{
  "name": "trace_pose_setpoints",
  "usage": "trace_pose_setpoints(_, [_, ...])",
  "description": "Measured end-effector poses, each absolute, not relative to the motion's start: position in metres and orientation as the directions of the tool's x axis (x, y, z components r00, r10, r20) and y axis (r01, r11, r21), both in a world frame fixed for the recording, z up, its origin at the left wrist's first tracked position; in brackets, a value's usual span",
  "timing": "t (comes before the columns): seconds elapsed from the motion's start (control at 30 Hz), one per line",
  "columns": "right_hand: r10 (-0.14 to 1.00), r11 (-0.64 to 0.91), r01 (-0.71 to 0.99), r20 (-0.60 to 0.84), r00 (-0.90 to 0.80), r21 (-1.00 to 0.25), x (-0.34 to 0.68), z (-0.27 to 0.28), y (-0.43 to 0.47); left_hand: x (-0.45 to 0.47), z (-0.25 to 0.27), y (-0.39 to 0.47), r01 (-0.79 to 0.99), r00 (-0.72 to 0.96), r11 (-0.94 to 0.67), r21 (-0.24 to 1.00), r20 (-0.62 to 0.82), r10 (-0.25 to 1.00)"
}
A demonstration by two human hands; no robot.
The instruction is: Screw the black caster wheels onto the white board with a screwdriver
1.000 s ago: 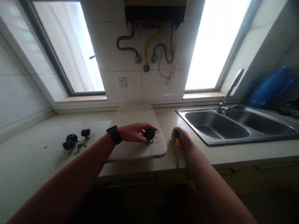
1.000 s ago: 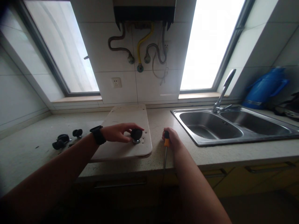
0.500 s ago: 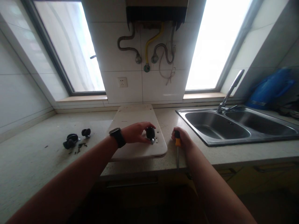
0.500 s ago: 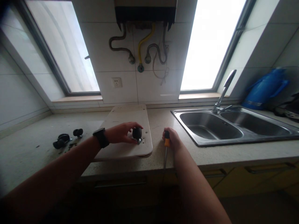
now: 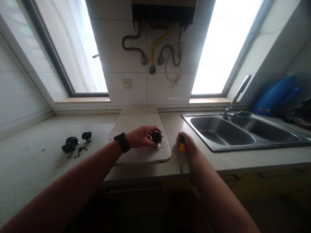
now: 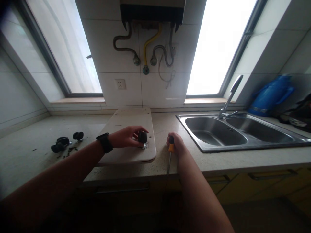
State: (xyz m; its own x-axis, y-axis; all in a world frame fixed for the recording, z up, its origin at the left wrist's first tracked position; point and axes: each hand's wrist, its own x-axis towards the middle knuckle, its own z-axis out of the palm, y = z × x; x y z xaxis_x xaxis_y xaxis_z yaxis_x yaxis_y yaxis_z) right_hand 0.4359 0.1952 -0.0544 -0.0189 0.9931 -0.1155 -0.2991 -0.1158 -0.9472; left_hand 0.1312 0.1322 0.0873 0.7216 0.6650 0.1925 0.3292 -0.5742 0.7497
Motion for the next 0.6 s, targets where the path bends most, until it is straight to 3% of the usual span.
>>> trace_pose_setpoints(0.13, [0.993,-0.119,-0.308,-0.120,-0.016,-0.944,0.4360,-0.0554,0.1960,0.1326,0.0854,0.1329,0.275,0.707,-0.517,0.811,0.193,0.680])
trace_pose_setpoints(0.6, [0.995,-0.091,-0.285,-0.095,0.003,-0.954,0.4351,-0.0538,0.1926,0.1366,0.0875,0.1291,0.372,0.710,-0.580,0.725,0.181,0.681])
